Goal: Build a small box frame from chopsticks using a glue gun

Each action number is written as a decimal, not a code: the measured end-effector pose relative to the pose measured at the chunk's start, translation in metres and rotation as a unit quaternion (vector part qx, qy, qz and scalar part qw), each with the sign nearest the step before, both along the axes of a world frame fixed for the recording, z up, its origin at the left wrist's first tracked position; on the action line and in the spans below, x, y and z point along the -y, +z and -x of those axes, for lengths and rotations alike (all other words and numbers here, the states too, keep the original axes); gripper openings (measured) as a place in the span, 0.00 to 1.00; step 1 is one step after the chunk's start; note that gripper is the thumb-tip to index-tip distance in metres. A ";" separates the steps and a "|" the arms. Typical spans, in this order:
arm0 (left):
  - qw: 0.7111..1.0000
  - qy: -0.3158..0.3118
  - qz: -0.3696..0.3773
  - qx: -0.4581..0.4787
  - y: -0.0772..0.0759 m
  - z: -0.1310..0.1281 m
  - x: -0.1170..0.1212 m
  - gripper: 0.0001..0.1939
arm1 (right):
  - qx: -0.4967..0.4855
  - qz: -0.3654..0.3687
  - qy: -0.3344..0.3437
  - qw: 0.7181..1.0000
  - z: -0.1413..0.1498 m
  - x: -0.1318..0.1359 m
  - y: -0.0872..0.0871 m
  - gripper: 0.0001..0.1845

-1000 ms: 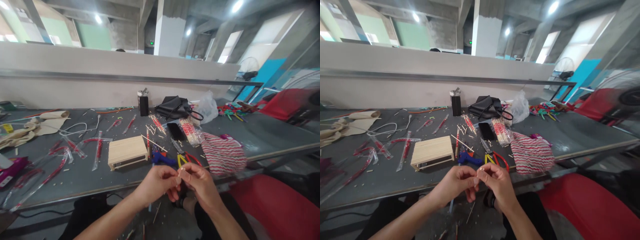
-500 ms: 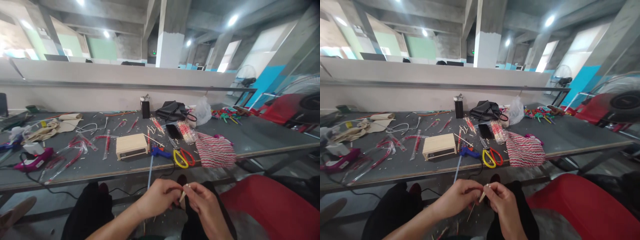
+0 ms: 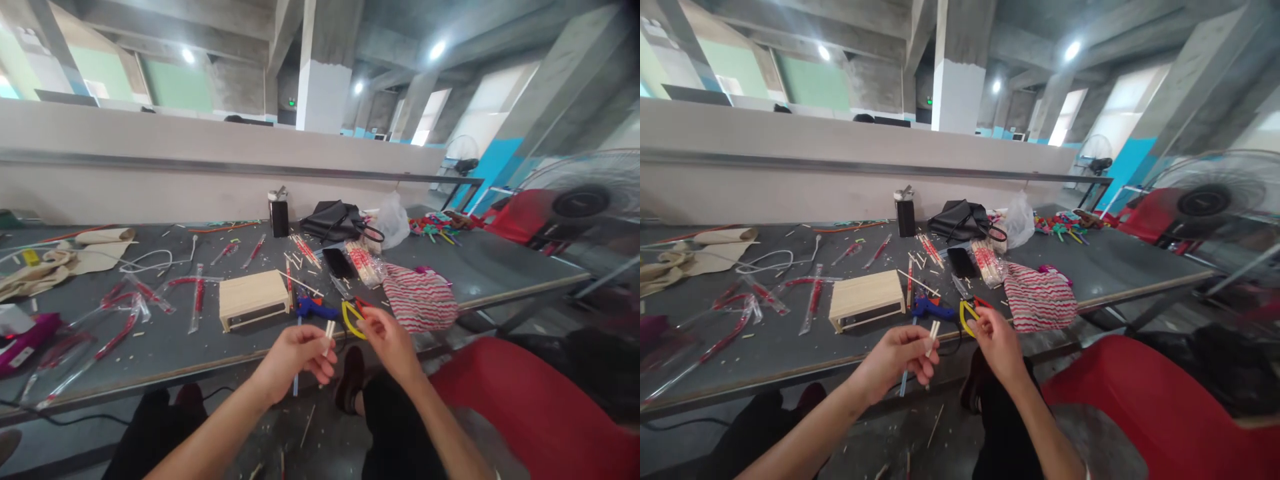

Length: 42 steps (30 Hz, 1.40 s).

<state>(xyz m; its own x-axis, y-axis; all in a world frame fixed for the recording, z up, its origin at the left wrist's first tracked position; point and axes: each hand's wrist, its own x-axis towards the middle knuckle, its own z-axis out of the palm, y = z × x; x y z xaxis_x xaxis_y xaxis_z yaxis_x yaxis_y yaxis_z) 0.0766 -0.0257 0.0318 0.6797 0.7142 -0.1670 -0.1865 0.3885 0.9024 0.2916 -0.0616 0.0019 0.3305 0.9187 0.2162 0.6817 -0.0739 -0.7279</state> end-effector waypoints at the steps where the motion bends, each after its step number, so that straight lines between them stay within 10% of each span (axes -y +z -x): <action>1: 1.000 0.008 0.013 0.018 -0.001 0.005 -0.004 0.14 | 0.114 0.027 -0.015 0.993 -0.009 -0.011 -0.005 0.21; 14: 0.985 0.020 0.111 0.131 -0.005 0.020 -0.025 0.10 | 0.196 0.208 0.052 0.957 -0.040 -0.067 -0.003 0.18; 19: 0.986 0.037 0.103 0.128 -0.003 0.018 -0.028 0.11 | 0.138 0.196 0.028 0.970 -0.041 -0.061 0.001 0.32; 22: 0.985 0.044 0.102 0.128 -0.002 0.016 -0.030 0.12 | -0.110 0.153 0.061 0.980 -0.036 -0.037 0.005 0.33; 27: 0.985 0.035 0.101 0.136 -0.006 0.010 -0.034 0.13 | -0.406 0.071 0.109 0.905 -0.005 0.012 0.010 0.26; 42: 0.989 -0.147 0.009 -0.023 -0.015 -0.001 -0.021 0.18 | -0.321 0.015 0.079 0.944 0.050 0.010 0.017 0.27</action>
